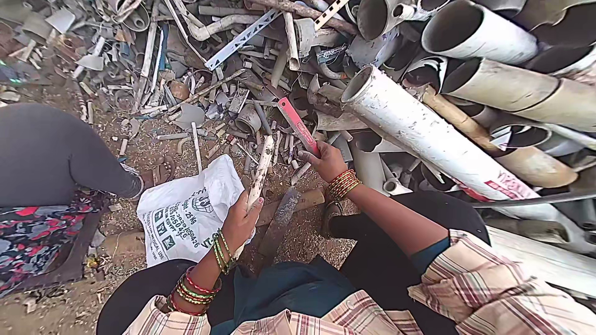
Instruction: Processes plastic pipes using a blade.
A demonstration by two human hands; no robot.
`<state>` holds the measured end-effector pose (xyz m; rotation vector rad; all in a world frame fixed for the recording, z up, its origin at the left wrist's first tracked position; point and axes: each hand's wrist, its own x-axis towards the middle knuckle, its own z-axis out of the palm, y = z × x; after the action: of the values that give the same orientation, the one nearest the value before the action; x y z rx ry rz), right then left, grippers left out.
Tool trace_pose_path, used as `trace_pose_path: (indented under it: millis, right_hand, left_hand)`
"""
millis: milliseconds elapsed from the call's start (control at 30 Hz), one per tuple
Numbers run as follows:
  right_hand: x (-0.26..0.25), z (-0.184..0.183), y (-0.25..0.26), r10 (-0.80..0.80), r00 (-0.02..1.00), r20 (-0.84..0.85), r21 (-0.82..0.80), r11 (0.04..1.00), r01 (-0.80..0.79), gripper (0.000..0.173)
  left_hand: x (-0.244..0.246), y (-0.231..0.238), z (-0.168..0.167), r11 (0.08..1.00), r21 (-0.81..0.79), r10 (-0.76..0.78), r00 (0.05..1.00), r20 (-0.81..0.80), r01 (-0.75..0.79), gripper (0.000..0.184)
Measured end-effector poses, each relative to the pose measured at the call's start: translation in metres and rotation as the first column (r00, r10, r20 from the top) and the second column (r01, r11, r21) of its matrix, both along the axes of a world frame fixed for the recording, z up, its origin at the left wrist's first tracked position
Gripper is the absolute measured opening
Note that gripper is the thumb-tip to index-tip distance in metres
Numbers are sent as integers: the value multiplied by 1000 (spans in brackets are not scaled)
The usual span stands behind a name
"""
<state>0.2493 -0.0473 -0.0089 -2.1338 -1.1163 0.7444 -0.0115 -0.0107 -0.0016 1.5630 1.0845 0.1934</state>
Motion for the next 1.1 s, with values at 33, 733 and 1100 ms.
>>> trace_pose_path:
  millis: [33, 733, 1100]
  right_hand:
    - [0, -1, 0, 9, 1000, 0, 13, 1000, -9, 36]
    - [-25, -9, -10, 350, 914, -204, -76, 926, -371, 38]
    - [-39, -26, -17, -312, 632, -710, -381, 924, 28, 52]
  left_hand:
    - [0, 0, -1, 1000, 1, 1, 1000, 4, -1, 29]
    - [9, -8, -1, 930, -360, 144, 972, 187, -68, 21]
    - [11, 8, -6, 907, -379, 182, 982, -38, -183, 34]
